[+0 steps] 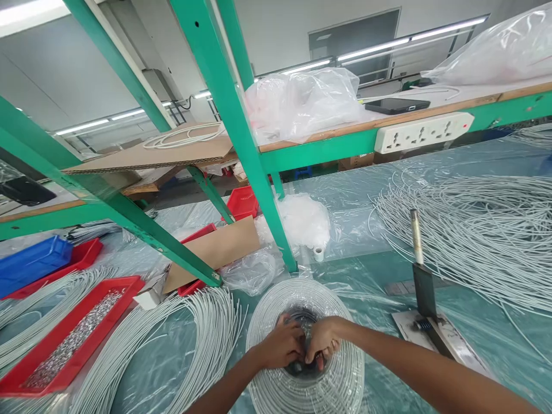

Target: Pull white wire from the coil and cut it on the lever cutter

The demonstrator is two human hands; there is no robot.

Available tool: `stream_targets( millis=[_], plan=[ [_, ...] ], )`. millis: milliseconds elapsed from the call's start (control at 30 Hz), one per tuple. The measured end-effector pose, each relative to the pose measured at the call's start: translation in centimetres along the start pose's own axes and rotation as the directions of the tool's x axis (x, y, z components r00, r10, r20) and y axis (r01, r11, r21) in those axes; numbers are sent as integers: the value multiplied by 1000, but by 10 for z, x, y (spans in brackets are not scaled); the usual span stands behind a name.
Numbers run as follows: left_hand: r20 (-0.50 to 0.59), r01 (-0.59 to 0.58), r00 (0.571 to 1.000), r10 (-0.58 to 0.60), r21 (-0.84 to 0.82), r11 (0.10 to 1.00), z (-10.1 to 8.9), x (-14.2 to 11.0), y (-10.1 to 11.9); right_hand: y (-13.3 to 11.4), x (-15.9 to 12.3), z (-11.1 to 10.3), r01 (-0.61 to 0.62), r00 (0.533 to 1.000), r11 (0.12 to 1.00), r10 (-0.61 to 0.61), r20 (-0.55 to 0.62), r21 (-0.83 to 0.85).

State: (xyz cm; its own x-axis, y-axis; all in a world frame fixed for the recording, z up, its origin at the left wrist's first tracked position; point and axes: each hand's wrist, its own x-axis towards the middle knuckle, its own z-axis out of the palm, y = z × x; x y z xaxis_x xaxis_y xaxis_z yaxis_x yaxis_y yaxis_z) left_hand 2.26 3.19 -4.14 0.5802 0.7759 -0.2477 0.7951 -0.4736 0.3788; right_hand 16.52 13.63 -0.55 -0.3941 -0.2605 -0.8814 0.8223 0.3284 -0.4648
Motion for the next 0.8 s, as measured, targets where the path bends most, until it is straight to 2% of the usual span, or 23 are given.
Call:
stream_targets(
  millis=[67,100,533,800],
  plan=[
    [-14,7,1000,-7,11,1000,2,0,-1,-8,-1,1,-159,984,987,157,89,12],
    [-15,10,1000,-10,18,1000,3,0,-1,-10,-1,1,-199,975,980,196,106,21],
    [-45,77,996,-79,-36,996,0,2,0,-2,10,0,-155,985,986,150,83,68],
    [-74,104,991,-111,-93,990,1,2,1,-2,12,3,-176,975,966,144,171,191]
  ],
)
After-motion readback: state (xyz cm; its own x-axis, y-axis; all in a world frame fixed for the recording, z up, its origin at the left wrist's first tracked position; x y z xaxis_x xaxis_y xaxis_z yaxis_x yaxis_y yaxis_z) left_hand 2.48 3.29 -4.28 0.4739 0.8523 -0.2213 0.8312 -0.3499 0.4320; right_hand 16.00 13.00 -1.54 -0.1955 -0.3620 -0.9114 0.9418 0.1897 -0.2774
